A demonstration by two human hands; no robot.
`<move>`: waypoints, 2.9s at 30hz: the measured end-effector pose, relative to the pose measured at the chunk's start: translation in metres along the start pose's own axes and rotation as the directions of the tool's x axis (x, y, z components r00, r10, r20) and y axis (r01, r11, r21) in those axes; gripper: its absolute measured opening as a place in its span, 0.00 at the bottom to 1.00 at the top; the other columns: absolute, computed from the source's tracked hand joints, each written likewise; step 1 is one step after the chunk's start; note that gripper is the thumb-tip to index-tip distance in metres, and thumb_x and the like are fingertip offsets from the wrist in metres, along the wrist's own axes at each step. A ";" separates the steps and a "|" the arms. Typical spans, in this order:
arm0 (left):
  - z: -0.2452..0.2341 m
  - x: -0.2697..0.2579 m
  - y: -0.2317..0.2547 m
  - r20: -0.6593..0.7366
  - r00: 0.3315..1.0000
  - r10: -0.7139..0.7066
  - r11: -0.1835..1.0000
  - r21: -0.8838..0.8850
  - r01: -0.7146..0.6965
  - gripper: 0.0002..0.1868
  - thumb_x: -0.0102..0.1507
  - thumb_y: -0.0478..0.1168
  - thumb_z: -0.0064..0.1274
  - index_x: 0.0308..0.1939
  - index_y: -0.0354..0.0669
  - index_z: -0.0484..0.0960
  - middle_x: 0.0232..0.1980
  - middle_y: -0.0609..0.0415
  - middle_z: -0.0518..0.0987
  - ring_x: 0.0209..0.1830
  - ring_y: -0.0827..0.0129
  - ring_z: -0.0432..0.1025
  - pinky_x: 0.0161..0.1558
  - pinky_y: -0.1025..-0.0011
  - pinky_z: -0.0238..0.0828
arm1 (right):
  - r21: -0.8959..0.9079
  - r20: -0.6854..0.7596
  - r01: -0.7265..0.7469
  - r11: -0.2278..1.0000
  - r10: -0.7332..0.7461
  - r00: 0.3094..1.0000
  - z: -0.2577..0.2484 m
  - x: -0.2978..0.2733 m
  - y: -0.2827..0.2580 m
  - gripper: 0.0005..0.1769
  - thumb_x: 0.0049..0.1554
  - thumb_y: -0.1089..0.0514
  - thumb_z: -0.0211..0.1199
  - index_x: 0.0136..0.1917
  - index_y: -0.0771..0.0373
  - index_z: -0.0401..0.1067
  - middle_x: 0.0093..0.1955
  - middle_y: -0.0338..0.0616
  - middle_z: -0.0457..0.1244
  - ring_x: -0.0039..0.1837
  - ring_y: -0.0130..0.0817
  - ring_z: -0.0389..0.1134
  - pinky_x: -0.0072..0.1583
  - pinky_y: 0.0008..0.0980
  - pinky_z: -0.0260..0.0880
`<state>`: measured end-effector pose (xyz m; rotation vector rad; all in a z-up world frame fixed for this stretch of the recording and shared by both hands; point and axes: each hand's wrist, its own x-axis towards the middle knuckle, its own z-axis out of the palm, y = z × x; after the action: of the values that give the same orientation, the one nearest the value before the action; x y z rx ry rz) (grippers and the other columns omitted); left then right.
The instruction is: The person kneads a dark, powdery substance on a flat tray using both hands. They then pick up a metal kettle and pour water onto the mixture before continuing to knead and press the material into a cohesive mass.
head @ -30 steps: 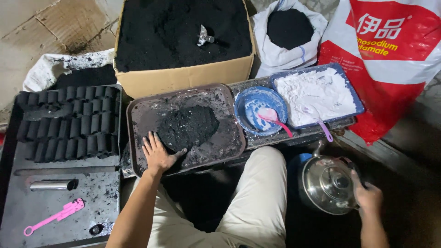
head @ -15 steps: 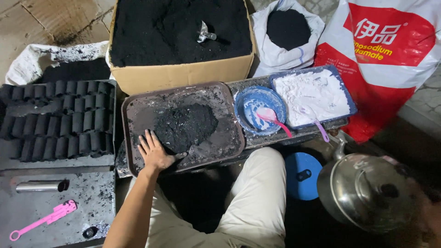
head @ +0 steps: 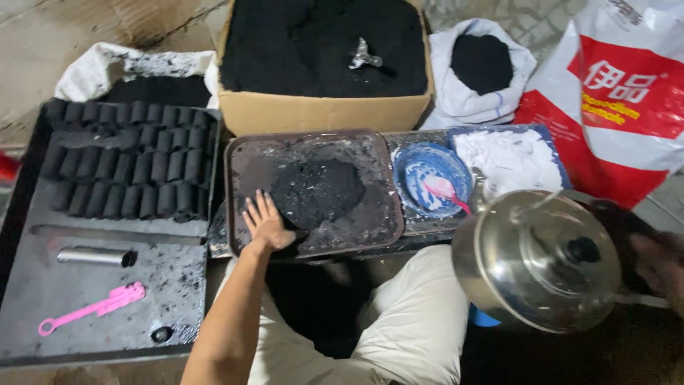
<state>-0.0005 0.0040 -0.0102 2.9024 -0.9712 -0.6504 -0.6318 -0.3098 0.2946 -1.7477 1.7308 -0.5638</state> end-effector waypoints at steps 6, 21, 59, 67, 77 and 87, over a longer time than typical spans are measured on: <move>-0.058 -0.031 0.010 0.182 0.982 0.053 0.997 -0.067 -0.041 0.72 0.52 0.57 0.61 0.80 0.38 0.21 0.83 0.48 0.13 0.82 0.43 0.11 0.77 0.46 0.11 | -0.483 0.117 0.054 0.874 0.004 0.993 0.092 -0.129 -0.242 0.24 0.68 0.44 0.56 0.63 0.63 0.78 0.53 0.62 0.72 0.53 0.59 0.72 0.56 0.54 0.66; -0.083 -0.049 0.009 0.234 0.966 0.106 0.988 -0.133 -0.076 0.64 0.56 0.45 0.55 0.79 0.35 0.20 0.82 0.44 0.13 0.80 0.41 0.09 0.77 0.46 0.09 | -0.297 0.588 0.780 0.551 -0.538 0.604 0.215 -0.114 -0.256 0.24 0.56 0.55 0.66 0.65 0.61 0.70 0.53 0.58 0.67 0.52 0.46 0.70 0.53 0.37 0.72; -0.085 -0.054 0.004 0.195 0.966 0.172 0.959 -0.259 -0.119 0.62 0.57 0.45 0.56 0.80 0.34 0.26 0.82 0.39 0.17 0.79 0.36 0.10 0.76 0.43 0.07 | -0.301 0.712 0.637 0.710 -0.277 0.645 0.251 -0.147 -0.342 0.23 0.63 0.49 0.60 0.64 0.66 0.77 0.40 0.65 0.73 0.17 0.24 0.49 0.21 0.25 0.47; -0.083 -0.054 0.004 0.195 0.967 0.166 0.959 -0.258 -0.113 0.62 0.57 0.45 0.55 0.80 0.34 0.26 0.83 0.40 0.17 0.80 0.36 0.10 0.76 0.43 0.08 | -0.424 0.706 0.598 0.680 -0.166 0.688 0.241 -0.185 -0.385 0.26 0.63 0.46 0.59 0.67 0.64 0.74 0.62 0.60 0.70 0.56 0.48 0.77 0.55 0.40 0.77; -0.088 -0.058 0.004 0.177 0.968 0.178 0.954 -0.272 -0.126 0.63 0.56 0.46 0.57 0.80 0.33 0.28 0.83 0.38 0.18 0.80 0.36 0.12 0.77 0.43 0.10 | -0.444 0.709 0.623 0.644 -0.172 0.683 0.245 -0.182 -0.391 0.26 0.63 0.44 0.59 0.68 0.59 0.74 0.64 0.54 0.70 0.61 0.46 0.75 0.60 0.41 0.76; -0.086 -0.056 0.006 0.179 0.971 0.158 0.957 -0.271 -0.105 0.63 0.56 0.46 0.58 0.81 0.35 0.27 0.83 0.39 0.19 0.80 0.37 0.12 0.77 0.44 0.09 | -0.381 0.724 0.617 0.689 -0.193 0.663 0.244 -0.197 -0.411 0.24 0.63 0.50 0.59 0.66 0.66 0.74 0.63 0.59 0.70 0.64 0.48 0.73 0.63 0.44 0.73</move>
<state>-0.0104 0.0217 0.0910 2.5577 -1.0014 -0.9908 -0.1763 -0.0999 0.4201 -2.4503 1.0172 0.4800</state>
